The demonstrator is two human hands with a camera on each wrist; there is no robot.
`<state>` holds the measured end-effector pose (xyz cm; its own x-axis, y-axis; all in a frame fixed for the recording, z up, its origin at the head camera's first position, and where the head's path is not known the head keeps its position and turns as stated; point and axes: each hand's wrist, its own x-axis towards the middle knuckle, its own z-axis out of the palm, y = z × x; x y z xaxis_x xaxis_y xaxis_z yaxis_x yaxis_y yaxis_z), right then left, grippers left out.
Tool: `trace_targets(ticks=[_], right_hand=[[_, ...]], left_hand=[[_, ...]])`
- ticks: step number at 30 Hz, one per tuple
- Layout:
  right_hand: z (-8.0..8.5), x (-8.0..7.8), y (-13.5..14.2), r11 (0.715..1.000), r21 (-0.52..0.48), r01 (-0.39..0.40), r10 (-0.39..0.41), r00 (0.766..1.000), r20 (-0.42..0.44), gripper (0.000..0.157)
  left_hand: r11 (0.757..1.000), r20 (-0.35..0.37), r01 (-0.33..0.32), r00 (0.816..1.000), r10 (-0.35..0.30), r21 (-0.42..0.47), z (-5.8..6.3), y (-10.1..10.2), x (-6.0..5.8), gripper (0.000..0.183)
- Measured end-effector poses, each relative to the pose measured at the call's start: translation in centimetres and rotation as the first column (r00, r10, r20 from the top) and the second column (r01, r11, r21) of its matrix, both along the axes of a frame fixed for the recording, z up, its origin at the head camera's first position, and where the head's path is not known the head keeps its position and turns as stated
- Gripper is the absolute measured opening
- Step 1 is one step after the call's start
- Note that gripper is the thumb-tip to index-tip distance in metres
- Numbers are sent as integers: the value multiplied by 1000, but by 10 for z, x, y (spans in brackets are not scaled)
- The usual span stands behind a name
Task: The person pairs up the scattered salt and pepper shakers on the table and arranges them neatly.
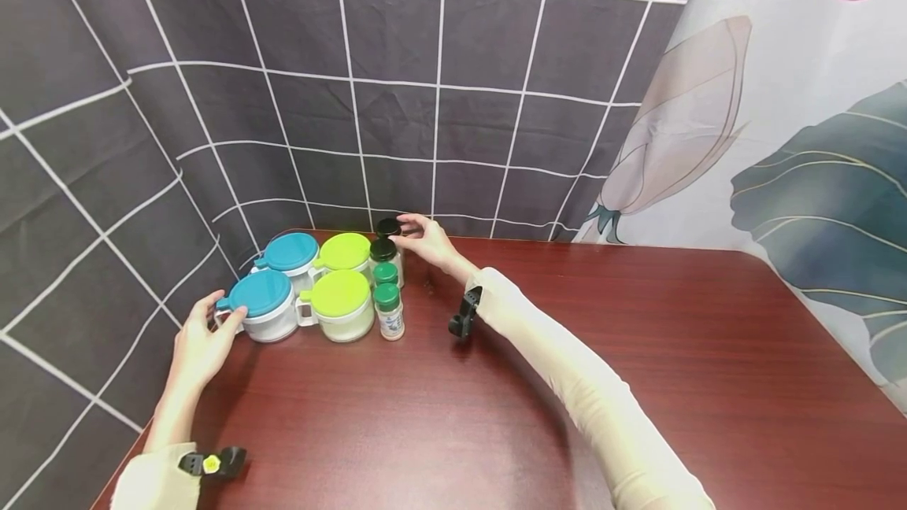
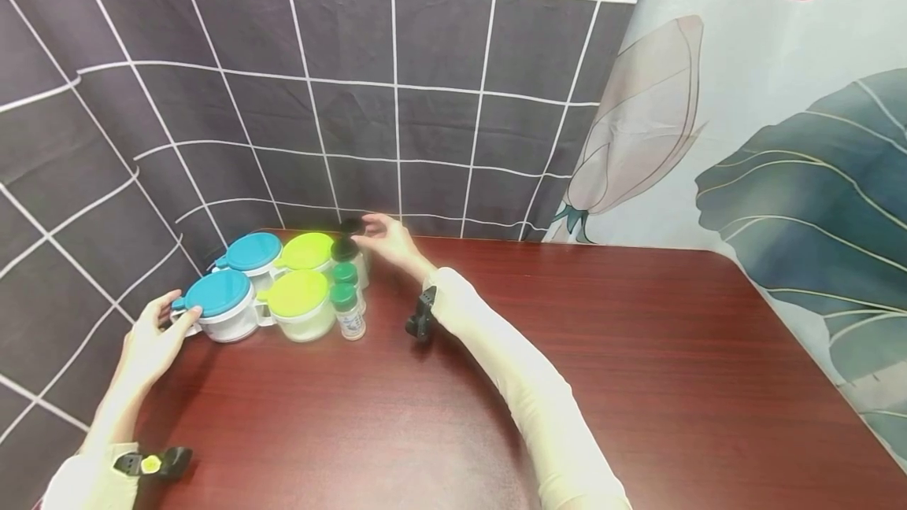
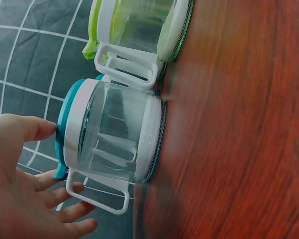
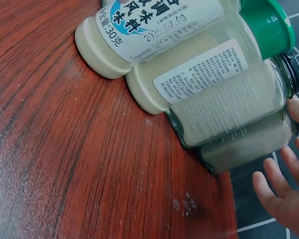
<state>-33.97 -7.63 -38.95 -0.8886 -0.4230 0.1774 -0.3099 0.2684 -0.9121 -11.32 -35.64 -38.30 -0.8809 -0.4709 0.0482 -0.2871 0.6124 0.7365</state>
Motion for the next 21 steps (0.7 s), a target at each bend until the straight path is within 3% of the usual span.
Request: trace_targets(ticks=[9, 21], right_hand=[[-1, 0, -2, 996, 21, -82, 84, 994, -64, 39], [-1, 0, 3, 997, 75, -25, 33, 994, -106, 41]], left_hand=[[999, -22, -13, 1000, 14, 30, -1, 1, -1, 59], [1000, -18, 28, 999, -27, 15, -2, -7, 5, 55]])
